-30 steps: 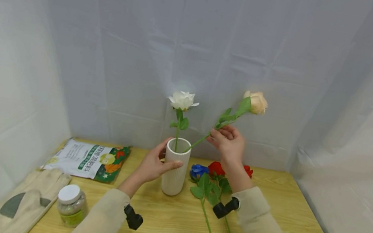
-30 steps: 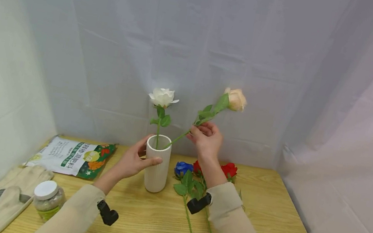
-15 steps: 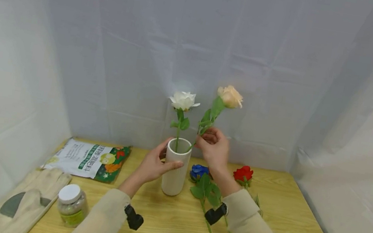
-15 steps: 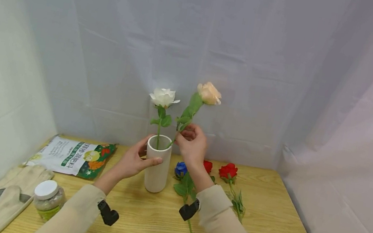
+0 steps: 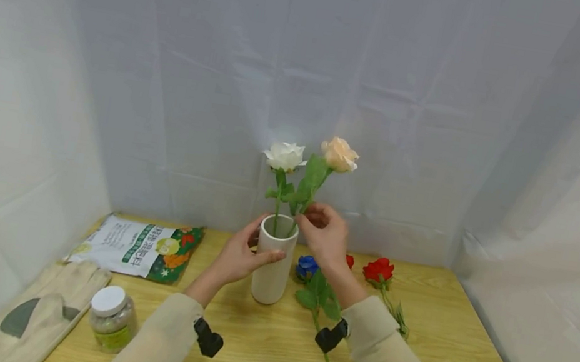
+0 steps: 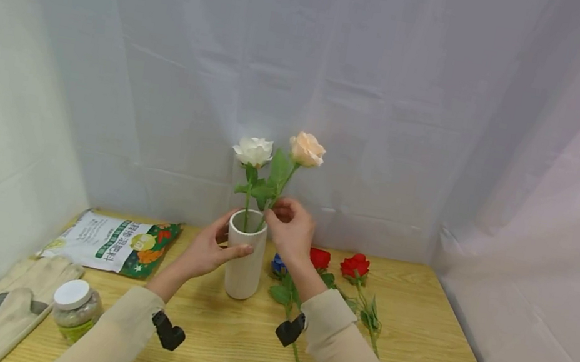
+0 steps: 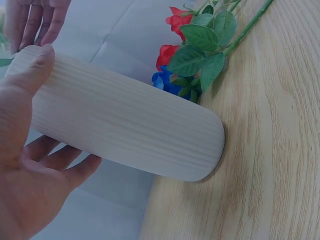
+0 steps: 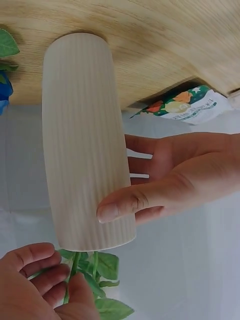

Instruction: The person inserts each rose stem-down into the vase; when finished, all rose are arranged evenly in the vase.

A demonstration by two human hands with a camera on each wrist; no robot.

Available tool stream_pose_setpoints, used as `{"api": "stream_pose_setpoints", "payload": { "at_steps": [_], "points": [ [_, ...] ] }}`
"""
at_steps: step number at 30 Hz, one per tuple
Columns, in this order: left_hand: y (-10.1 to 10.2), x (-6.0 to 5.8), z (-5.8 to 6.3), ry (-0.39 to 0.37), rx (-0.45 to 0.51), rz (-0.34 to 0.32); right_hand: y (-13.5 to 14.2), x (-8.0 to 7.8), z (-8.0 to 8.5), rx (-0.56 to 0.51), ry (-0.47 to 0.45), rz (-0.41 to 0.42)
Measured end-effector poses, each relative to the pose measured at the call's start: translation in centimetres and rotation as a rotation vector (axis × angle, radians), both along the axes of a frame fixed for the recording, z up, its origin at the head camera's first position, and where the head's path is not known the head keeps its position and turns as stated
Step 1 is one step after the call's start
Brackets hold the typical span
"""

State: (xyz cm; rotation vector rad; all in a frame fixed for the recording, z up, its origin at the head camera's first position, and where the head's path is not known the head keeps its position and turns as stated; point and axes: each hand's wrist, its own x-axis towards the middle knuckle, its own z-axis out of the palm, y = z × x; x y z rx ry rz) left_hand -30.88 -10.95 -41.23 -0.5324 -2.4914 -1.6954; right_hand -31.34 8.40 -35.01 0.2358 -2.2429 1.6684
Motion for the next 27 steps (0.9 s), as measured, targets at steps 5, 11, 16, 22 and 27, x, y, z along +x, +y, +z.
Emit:
{"api": "stream_pose_setpoints", "payload": {
  "at_steps": [5,11,16,22,27],
  "points": [
    [0.1,0.0,-0.1,0.002,-0.01,0.006,0.0,0.1,-0.2,0.031,-0.004,0.012],
    [0.1,0.1,0.0,-0.009,-0.01,0.016,0.0,0.1,-0.5,0.067,-0.031,0.029],
    [0.0,0.1,-0.1,-0.013,-0.009,0.012,0.0,0.0,-0.5,0.1,-0.082,0.072],
    [-0.1,0.1,-0.1,0.007,0.004,0.008,0.1,0.0,-0.7,0.129,-0.12,0.116],
    [-0.1,0.0,-0.2,0.013,0.018,-0.009,0.7,0.1,-1.1,0.123,-0.153,0.143]
  ]
}}
